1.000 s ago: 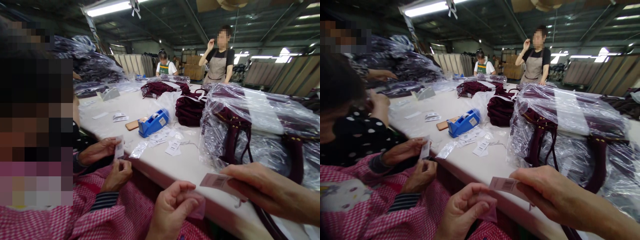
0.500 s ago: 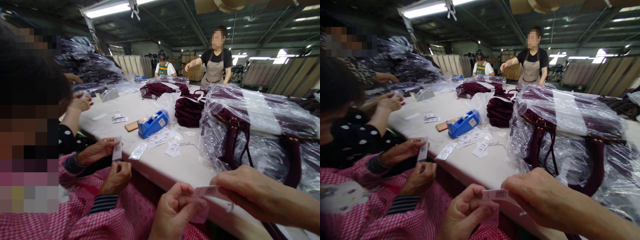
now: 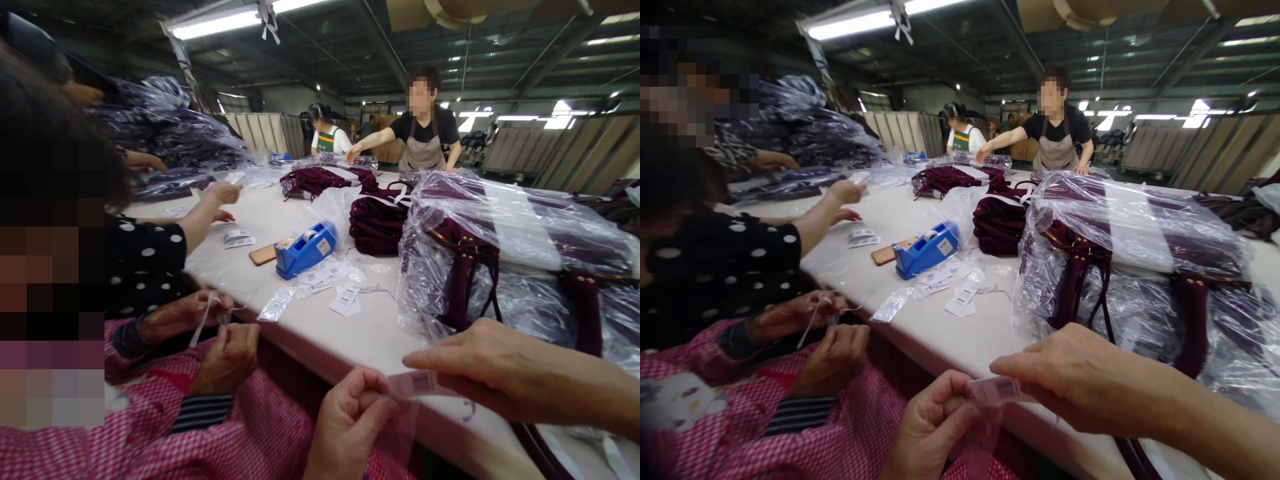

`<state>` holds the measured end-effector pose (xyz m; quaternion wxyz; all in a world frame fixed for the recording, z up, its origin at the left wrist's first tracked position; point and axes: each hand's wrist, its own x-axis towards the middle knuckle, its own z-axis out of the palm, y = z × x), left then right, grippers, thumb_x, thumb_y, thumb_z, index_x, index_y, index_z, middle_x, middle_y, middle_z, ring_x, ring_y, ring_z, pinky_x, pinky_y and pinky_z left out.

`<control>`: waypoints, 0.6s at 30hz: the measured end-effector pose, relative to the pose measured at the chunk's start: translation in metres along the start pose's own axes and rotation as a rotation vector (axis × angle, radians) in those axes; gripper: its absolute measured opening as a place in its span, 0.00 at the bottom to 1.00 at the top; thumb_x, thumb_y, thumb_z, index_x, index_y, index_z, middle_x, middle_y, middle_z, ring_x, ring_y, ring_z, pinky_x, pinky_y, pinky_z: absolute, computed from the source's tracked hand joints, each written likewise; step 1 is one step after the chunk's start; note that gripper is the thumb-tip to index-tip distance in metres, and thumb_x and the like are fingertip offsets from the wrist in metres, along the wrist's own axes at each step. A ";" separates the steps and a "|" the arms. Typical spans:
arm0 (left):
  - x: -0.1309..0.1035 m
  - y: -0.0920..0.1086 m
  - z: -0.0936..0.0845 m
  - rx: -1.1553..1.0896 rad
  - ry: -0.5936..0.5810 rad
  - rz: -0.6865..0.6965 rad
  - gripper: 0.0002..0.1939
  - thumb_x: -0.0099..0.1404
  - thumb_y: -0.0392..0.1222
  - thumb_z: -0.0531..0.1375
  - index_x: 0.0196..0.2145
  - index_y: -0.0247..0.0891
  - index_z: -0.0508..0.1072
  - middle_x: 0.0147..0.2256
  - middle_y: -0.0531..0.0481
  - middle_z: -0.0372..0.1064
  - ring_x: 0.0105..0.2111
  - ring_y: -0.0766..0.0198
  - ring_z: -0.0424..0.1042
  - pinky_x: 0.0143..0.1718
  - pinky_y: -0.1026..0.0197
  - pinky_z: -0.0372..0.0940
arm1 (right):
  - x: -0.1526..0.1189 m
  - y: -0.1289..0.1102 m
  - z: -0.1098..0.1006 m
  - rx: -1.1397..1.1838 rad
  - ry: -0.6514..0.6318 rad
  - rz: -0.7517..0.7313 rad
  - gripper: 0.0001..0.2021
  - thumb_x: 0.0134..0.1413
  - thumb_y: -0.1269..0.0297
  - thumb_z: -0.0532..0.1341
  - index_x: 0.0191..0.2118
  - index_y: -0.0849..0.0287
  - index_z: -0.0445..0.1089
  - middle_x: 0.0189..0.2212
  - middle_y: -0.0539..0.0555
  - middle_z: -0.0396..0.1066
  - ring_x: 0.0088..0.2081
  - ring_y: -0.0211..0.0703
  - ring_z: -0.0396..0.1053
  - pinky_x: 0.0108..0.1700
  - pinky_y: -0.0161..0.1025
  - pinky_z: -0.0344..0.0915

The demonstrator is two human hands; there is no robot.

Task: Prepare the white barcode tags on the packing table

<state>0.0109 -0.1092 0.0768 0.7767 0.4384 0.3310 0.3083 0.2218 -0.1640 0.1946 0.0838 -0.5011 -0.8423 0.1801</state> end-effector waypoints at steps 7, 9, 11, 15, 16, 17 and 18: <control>0.000 -0.001 0.002 -0.072 0.031 -0.017 0.16 0.51 0.49 0.70 0.31 0.37 0.73 0.25 0.48 0.78 0.22 0.65 0.75 0.27 0.66 0.67 | 0.006 0.008 -0.001 0.106 -0.040 -0.020 0.11 0.64 0.67 0.52 0.47 0.56 0.70 0.30 0.50 0.74 0.29 0.36 0.68 0.30 0.33 0.56; 0.000 -0.001 0.003 -0.079 0.051 -0.026 0.15 0.50 0.49 0.70 0.30 0.36 0.74 0.25 0.48 0.78 0.23 0.64 0.75 0.28 0.65 0.68 | 0.006 0.011 0.000 0.112 -0.039 0.001 0.12 0.63 0.68 0.53 0.49 0.55 0.69 0.31 0.51 0.74 0.30 0.36 0.68 0.31 0.33 0.58; 0.000 -0.001 0.005 -0.066 0.063 -0.025 0.15 0.49 0.49 0.71 0.29 0.36 0.76 0.24 0.48 0.78 0.23 0.65 0.75 0.28 0.66 0.69 | 0.006 0.015 -0.001 0.100 -0.041 0.030 0.16 0.62 0.70 0.54 0.53 0.53 0.68 0.33 0.52 0.74 0.32 0.38 0.69 0.33 0.33 0.59; 0.000 0.001 0.010 -0.099 0.111 -0.054 0.16 0.47 0.50 0.71 0.28 0.35 0.78 0.25 0.49 0.78 0.22 0.65 0.74 0.27 0.66 0.69 | 0.005 0.023 0.000 0.097 -0.046 0.036 0.19 0.61 0.70 0.55 0.57 0.52 0.66 0.35 0.54 0.75 0.33 0.39 0.70 0.34 0.33 0.60; 0.000 0.001 0.011 -0.110 0.128 -0.062 0.16 0.47 0.51 0.71 0.28 0.35 0.78 0.25 0.49 0.78 0.22 0.65 0.74 0.26 0.65 0.69 | 0.005 0.024 0.001 0.101 -0.041 0.028 0.20 0.61 0.71 0.55 0.57 0.53 0.66 0.35 0.54 0.75 0.33 0.39 0.70 0.34 0.33 0.60; 0.000 0.001 0.011 -0.114 0.145 -0.070 0.17 0.47 0.51 0.71 0.28 0.35 0.78 0.24 0.48 0.77 0.21 0.65 0.74 0.26 0.65 0.69 | 0.006 0.026 0.001 0.107 -0.034 0.020 0.20 0.61 0.71 0.55 0.58 0.53 0.66 0.35 0.54 0.75 0.33 0.38 0.70 0.33 0.32 0.60; 0.001 0.001 0.012 -0.113 0.163 -0.074 0.17 0.47 0.51 0.71 0.29 0.35 0.78 0.23 0.48 0.77 0.21 0.64 0.74 0.25 0.65 0.69 | 0.006 0.027 0.002 0.112 -0.030 0.016 0.20 0.60 0.72 0.55 0.57 0.54 0.66 0.35 0.54 0.75 0.33 0.38 0.70 0.33 0.32 0.60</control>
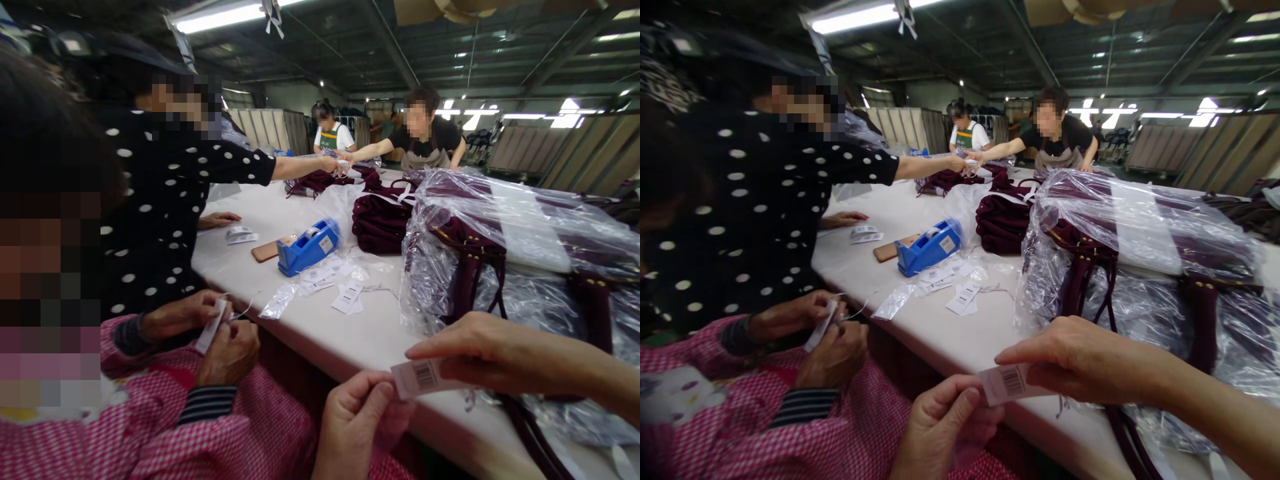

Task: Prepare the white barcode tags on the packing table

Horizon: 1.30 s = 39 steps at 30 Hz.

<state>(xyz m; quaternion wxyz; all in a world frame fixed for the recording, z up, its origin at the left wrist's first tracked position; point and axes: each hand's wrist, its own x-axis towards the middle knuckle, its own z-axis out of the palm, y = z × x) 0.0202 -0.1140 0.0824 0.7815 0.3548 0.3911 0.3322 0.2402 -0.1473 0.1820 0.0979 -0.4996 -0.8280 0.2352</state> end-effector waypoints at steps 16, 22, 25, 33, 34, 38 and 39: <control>0.014 -0.020 -0.005 -0.121 0.027 0.060 0.13 0.49 0.44 0.71 0.32 0.37 0.82 0.30 0.47 0.79 0.35 0.57 0.76 0.37 0.61 0.71 | 0.012 0.011 0.007 0.155 0.010 0.004 0.16 0.59 0.71 0.56 0.52 0.58 0.70 0.30 0.50 0.71 0.28 0.34 0.64 0.31 0.29 0.59; 0.016 -0.018 -0.011 -0.037 0.092 0.020 0.15 0.47 0.47 0.72 0.32 0.37 0.82 0.30 0.46 0.80 0.28 0.61 0.75 0.32 0.62 0.70 | 0.014 0.014 0.009 0.178 -0.043 -0.005 0.15 0.59 0.73 0.56 0.49 0.59 0.72 0.30 0.51 0.72 0.29 0.34 0.66 0.32 0.29 0.60; 0.014 -0.017 -0.007 -0.058 0.110 0.004 0.16 0.45 0.47 0.73 0.31 0.36 0.82 0.29 0.45 0.80 0.24 0.64 0.73 0.27 0.64 0.68 | 0.014 0.015 0.009 0.146 -0.043 0.010 0.16 0.58 0.73 0.57 0.50 0.57 0.72 0.31 0.51 0.73 0.30 0.35 0.67 0.33 0.31 0.60; 0.014 -0.019 -0.002 -0.070 0.123 0.011 0.17 0.42 0.47 0.73 0.29 0.33 0.82 0.22 0.47 0.77 0.22 0.65 0.72 0.25 0.67 0.67 | 0.014 0.017 0.009 0.122 -0.052 0.022 0.17 0.54 0.75 0.58 0.48 0.56 0.73 0.31 0.51 0.75 0.30 0.35 0.69 0.33 0.30 0.60; 0.015 -0.020 -0.002 -0.071 0.122 0.014 0.17 0.43 0.47 0.73 0.29 0.33 0.82 0.22 0.47 0.77 0.21 0.65 0.72 0.25 0.67 0.66 | 0.014 0.017 0.009 0.121 -0.053 0.023 0.17 0.54 0.75 0.58 0.48 0.56 0.73 0.31 0.51 0.75 0.30 0.35 0.69 0.33 0.30 0.60; 0.012 -0.018 0.001 -0.097 0.081 0.006 0.13 0.44 0.45 0.73 0.26 0.34 0.80 0.22 0.49 0.76 0.20 0.67 0.72 0.24 0.67 0.67 | 0.014 0.019 0.009 0.128 -0.058 0.025 0.17 0.54 0.75 0.58 0.48 0.57 0.74 0.31 0.51 0.75 0.29 0.35 0.69 0.33 0.30 0.60; 0.011 -0.017 0.002 -0.106 0.066 -0.003 0.13 0.45 0.44 0.72 0.27 0.34 0.80 0.22 0.49 0.76 0.21 0.66 0.72 0.25 0.66 0.67 | 0.013 0.020 0.009 0.132 -0.056 0.025 0.17 0.54 0.75 0.58 0.48 0.57 0.74 0.31 0.51 0.75 0.29 0.35 0.69 0.33 0.30 0.60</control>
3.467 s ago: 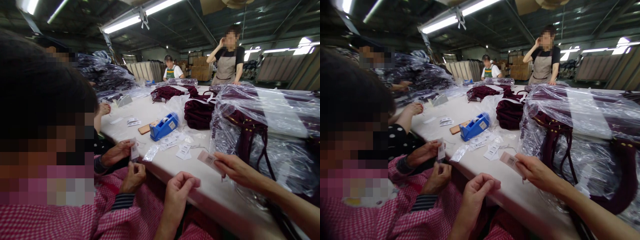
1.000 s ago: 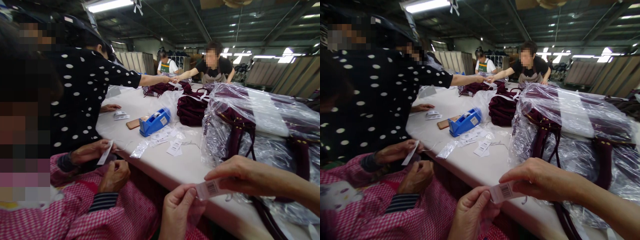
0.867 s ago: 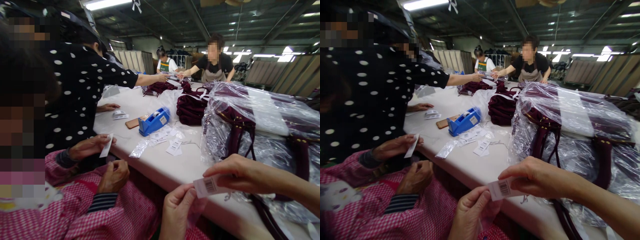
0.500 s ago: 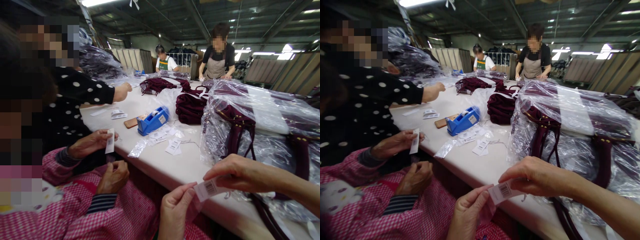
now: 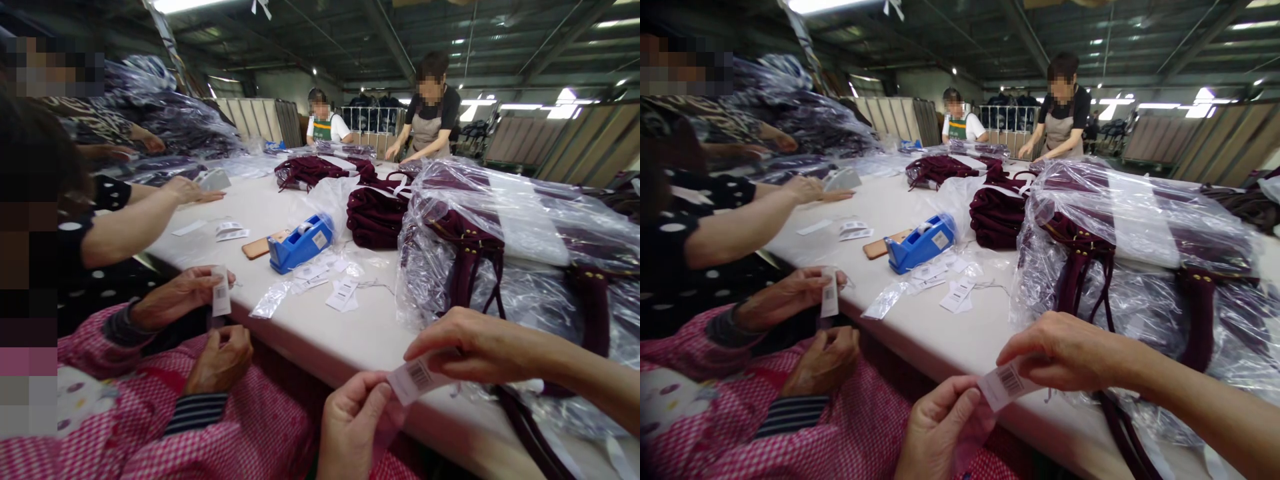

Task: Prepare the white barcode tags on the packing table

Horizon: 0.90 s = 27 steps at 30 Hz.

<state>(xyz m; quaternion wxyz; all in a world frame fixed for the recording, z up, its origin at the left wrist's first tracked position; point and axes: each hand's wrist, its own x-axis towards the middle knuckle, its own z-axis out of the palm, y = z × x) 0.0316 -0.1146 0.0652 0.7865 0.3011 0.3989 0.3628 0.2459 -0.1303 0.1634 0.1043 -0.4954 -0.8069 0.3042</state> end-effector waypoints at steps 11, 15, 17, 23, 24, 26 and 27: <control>-0.005 -0.005 0.001 -0.049 -0.143 -0.085 0.10 0.54 0.42 0.68 0.33 0.34 0.78 0.27 0.48 0.78 0.24 0.68 0.74 0.28 0.67 0.67 | -0.002 0.009 -0.001 0.034 -0.065 -0.001 0.18 0.52 0.76 0.57 0.48 0.59 0.74 0.32 0.51 0.76 0.30 0.35 0.70 0.33 0.29 0.61; -0.004 -0.008 -0.002 0.030 -0.202 -0.092 0.11 0.57 0.44 0.66 0.36 0.36 0.77 0.29 0.47 0.78 0.28 0.63 0.76 0.31 0.64 0.70 | -0.002 0.009 -0.001 0.039 -0.080 -0.003 0.17 0.52 0.76 0.57 0.47 0.61 0.74 0.31 0.51 0.76 0.28 0.33 0.69 0.32 0.28 0.60; -0.003 -0.007 -0.002 0.108 -0.206 -0.101 0.12 0.58 0.44 0.65 0.37 0.35 0.76 0.31 0.46 0.78 0.29 0.63 0.75 0.31 0.64 0.70 | -0.001 0.008 -0.001 0.044 -0.106 -0.005 0.15 0.53 0.76 0.57 0.46 0.61 0.74 0.30 0.51 0.75 0.28 0.32 0.68 0.31 0.27 0.60; -0.002 -0.012 -0.001 0.154 -0.243 -0.120 0.14 0.56 0.44 0.67 0.38 0.35 0.74 0.30 0.47 0.77 0.27 0.64 0.74 0.27 0.65 0.68 | 0.005 0.004 0.002 0.029 -0.198 0.054 0.11 0.54 0.71 0.59 0.43 0.61 0.73 0.27 0.50 0.74 0.26 0.33 0.67 0.28 0.27 0.58; -0.002 -0.014 -0.001 0.148 -0.260 -0.122 0.14 0.55 0.43 0.67 0.38 0.35 0.74 0.29 0.48 0.76 0.25 0.65 0.73 0.27 0.66 0.67 | 0.006 0.003 0.004 0.019 -0.195 0.051 0.11 0.54 0.71 0.59 0.43 0.60 0.73 0.27 0.50 0.73 0.26 0.33 0.66 0.28 0.28 0.58; -0.002 -0.016 0.000 0.123 -0.276 -0.111 0.13 0.56 0.43 0.67 0.37 0.34 0.73 0.27 0.48 0.76 0.24 0.67 0.72 0.27 0.66 0.66 | 0.010 0.004 0.012 0.014 -0.153 0.058 0.12 0.52 0.70 0.61 0.44 0.60 0.72 0.25 0.49 0.71 0.25 0.33 0.65 0.27 0.28 0.57; -0.002 -0.017 0.000 0.104 -0.270 -0.095 0.12 0.57 0.42 0.66 0.37 0.34 0.73 0.26 0.49 0.76 0.23 0.67 0.72 0.27 0.66 0.66 | 0.012 0.005 0.017 0.035 -0.104 0.078 0.14 0.51 0.69 0.63 0.45 0.60 0.71 0.25 0.48 0.70 0.25 0.33 0.65 0.27 0.28 0.58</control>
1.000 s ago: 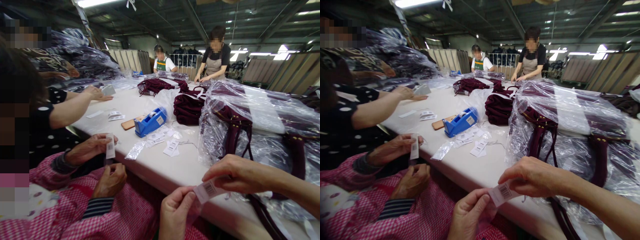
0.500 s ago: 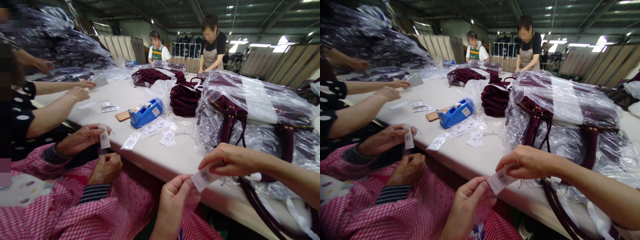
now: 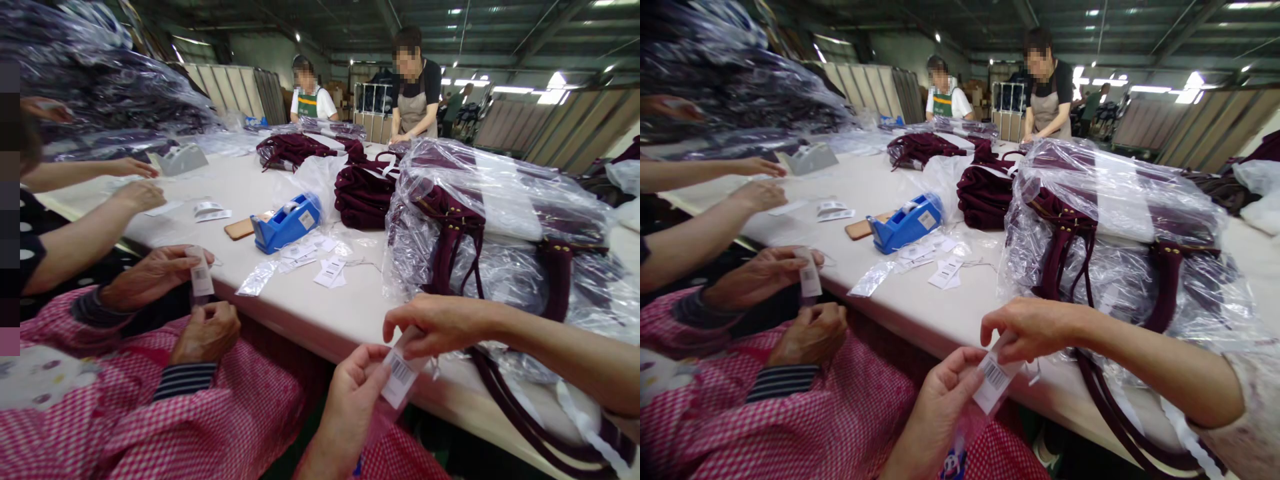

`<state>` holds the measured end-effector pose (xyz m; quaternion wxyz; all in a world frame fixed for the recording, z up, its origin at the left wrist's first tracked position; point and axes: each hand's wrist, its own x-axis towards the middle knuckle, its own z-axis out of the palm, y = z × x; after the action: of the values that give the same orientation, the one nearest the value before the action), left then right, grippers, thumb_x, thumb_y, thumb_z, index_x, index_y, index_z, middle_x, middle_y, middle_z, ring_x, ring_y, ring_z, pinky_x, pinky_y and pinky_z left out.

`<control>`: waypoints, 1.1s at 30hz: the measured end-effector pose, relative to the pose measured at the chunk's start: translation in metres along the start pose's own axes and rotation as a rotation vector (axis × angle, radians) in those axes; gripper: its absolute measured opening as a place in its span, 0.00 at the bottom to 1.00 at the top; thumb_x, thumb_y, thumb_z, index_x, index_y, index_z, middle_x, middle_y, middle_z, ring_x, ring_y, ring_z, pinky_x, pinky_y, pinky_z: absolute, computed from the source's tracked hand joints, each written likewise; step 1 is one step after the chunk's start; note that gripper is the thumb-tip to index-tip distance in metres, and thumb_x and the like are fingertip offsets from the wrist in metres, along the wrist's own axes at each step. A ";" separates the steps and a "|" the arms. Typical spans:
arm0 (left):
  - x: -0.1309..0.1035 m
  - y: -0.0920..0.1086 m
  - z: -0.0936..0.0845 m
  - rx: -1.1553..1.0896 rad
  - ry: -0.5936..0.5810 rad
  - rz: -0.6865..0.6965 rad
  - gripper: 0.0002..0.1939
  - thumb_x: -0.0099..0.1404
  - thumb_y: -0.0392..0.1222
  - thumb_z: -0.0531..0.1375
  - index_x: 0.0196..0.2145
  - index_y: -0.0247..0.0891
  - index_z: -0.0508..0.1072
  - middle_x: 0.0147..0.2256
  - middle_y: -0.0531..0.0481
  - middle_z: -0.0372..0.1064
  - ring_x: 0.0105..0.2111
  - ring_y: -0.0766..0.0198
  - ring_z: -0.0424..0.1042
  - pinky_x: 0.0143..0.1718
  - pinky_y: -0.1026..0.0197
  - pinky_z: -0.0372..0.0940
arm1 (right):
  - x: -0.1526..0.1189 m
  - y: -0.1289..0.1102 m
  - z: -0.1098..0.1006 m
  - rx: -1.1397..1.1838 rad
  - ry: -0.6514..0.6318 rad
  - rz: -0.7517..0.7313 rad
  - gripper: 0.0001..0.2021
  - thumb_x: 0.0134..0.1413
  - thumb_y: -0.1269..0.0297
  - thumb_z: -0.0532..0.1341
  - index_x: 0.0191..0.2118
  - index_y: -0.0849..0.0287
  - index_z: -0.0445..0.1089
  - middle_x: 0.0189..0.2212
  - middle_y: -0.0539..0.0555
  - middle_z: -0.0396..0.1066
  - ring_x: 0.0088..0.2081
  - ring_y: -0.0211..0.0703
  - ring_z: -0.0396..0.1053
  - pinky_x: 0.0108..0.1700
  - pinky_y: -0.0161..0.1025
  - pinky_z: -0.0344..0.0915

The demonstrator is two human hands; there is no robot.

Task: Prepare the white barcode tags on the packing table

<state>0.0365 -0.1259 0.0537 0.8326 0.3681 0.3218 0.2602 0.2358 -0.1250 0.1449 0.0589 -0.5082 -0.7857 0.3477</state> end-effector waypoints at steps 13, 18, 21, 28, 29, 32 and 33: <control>0.003 0.007 -0.016 -0.036 0.192 0.192 0.15 0.56 0.45 0.66 0.38 0.36 0.69 0.23 0.53 0.74 0.20 0.70 0.68 0.23 0.71 0.57 | 0.028 -0.001 0.052 -0.085 0.435 0.073 0.11 0.59 0.67 0.55 0.30 0.61 0.73 0.21 0.51 0.71 0.24 0.36 0.67 0.27 0.32 0.57; 0.002 0.010 -0.028 -0.022 0.229 0.202 0.15 0.55 0.45 0.67 0.37 0.35 0.70 0.25 0.50 0.76 0.23 0.67 0.71 0.25 0.69 0.60 | 0.036 -0.008 0.060 -0.148 0.464 0.063 0.11 0.58 0.68 0.54 0.31 0.61 0.73 0.23 0.52 0.73 0.25 0.38 0.68 0.27 0.32 0.57; 0.000 0.010 -0.034 -0.023 0.242 0.216 0.11 0.56 0.42 0.66 0.35 0.35 0.71 0.26 0.50 0.76 0.24 0.68 0.70 0.27 0.69 0.61 | 0.037 -0.011 0.048 -0.027 0.443 0.080 0.11 0.59 0.68 0.55 0.34 0.61 0.74 0.23 0.52 0.74 0.24 0.37 0.70 0.27 0.30 0.59; 0.005 0.006 -0.041 -0.099 0.221 0.211 0.16 0.50 0.38 0.69 0.36 0.36 0.70 0.29 0.49 0.77 0.26 0.66 0.73 0.29 0.67 0.64 | 0.041 -0.013 0.044 0.102 0.364 0.121 0.11 0.58 0.68 0.54 0.35 0.62 0.75 0.20 0.52 0.74 0.22 0.36 0.71 0.26 0.29 0.61; 0.007 0.004 -0.041 -0.108 0.228 0.214 0.17 0.50 0.38 0.69 0.36 0.36 0.70 0.29 0.49 0.77 0.26 0.66 0.73 0.29 0.67 0.64 | 0.042 -0.013 0.048 0.068 0.355 0.109 0.11 0.58 0.68 0.54 0.35 0.62 0.75 0.21 0.52 0.74 0.23 0.37 0.71 0.26 0.29 0.60; 0.011 -0.001 -0.042 -0.136 0.280 0.218 0.20 0.47 0.42 0.71 0.36 0.37 0.70 0.26 0.51 0.76 0.23 0.65 0.73 0.26 0.67 0.63 | 0.046 -0.016 0.060 -0.084 0.337 0.103 0.11 0.57 0.67 0.55 0.32 0.60 0.75 0.24 0.54 0.76 0.25 0.39 0.71 0.27 0.32 0.58; 0.012 -0.004 -0.043 -0.144 0.302 0.222 0.21 0.45 0.43 0.71 0.36 0.38 0.69 0.25 0.51 0.76 0.23 0.65 0.73 0.26 0.67 0.63 | 0.047 -0.017 0.064 -0.122 0.332 0.109 0.12 0.57 0.67 0.54 0.30 0.59 0.74 0.24 0.54 0.75 0.25 0.39 0.70 0.27 0.32 0.57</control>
<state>0.0141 -0.1012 0.0243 0.7655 0.2974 0.3809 0.4248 0.1716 -0.1211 0.0951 0.1379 -0.6031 -0.7562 0.2133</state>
